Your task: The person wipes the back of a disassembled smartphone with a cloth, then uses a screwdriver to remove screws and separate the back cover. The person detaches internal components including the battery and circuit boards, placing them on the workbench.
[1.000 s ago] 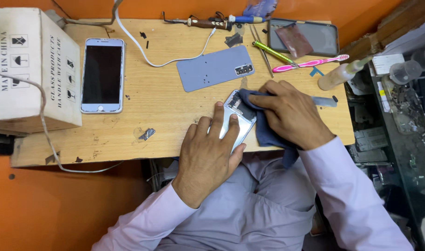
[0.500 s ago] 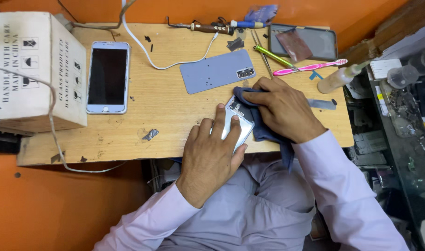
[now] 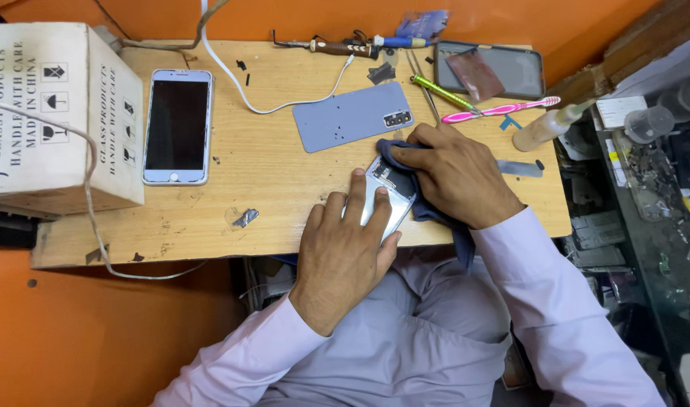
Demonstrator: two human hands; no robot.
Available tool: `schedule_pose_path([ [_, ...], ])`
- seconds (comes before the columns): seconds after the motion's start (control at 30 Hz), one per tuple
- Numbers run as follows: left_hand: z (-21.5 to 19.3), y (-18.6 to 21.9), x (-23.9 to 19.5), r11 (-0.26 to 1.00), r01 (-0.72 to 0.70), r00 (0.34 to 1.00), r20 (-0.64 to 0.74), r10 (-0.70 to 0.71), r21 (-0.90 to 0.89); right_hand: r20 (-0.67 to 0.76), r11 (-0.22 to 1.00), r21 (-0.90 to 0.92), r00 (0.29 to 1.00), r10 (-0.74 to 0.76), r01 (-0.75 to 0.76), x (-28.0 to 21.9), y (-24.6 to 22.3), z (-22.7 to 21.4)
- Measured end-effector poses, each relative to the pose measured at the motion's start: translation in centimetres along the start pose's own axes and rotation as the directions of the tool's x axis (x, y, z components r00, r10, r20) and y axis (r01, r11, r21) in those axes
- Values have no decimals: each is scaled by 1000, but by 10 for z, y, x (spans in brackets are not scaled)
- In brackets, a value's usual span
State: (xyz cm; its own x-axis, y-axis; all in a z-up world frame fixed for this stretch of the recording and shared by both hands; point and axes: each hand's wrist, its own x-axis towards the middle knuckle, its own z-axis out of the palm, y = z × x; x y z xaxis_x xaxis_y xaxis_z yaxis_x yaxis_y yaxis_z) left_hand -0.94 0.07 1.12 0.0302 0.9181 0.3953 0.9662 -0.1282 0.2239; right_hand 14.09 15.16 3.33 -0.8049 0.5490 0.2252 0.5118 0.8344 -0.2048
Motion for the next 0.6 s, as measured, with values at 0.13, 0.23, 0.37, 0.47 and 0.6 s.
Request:
schedule_pose_path([
  [0.13, -2, 2, 1, 1000, 21, 1000, 3, -21, -12, 56, 997, -55, 997, 50, -47, -28, -5, -17],
  [0.23, 3, -2, -4, 1000, 15, 1000, 25, -14, -24, 90, 994, -77, 993, 79, -72, -47, -6, -27],
  [0.37, 1, -4, -6, 999, -19, 999, 37, 20, -28, 51, 993, -101, 997, 60, -55, -24, -9, -11],
  [0.47, -6, -3, 0, 999, -45, 998, 50, 47, -30, 14, 998, -54, 999, 38, -37, -3, -10, -4],
  [0.6, -14, -11, -4, 980, -141, 977, 138, 160, -138, -48, 999, 23, 998, 37, -36, -30, -6, -14],
])
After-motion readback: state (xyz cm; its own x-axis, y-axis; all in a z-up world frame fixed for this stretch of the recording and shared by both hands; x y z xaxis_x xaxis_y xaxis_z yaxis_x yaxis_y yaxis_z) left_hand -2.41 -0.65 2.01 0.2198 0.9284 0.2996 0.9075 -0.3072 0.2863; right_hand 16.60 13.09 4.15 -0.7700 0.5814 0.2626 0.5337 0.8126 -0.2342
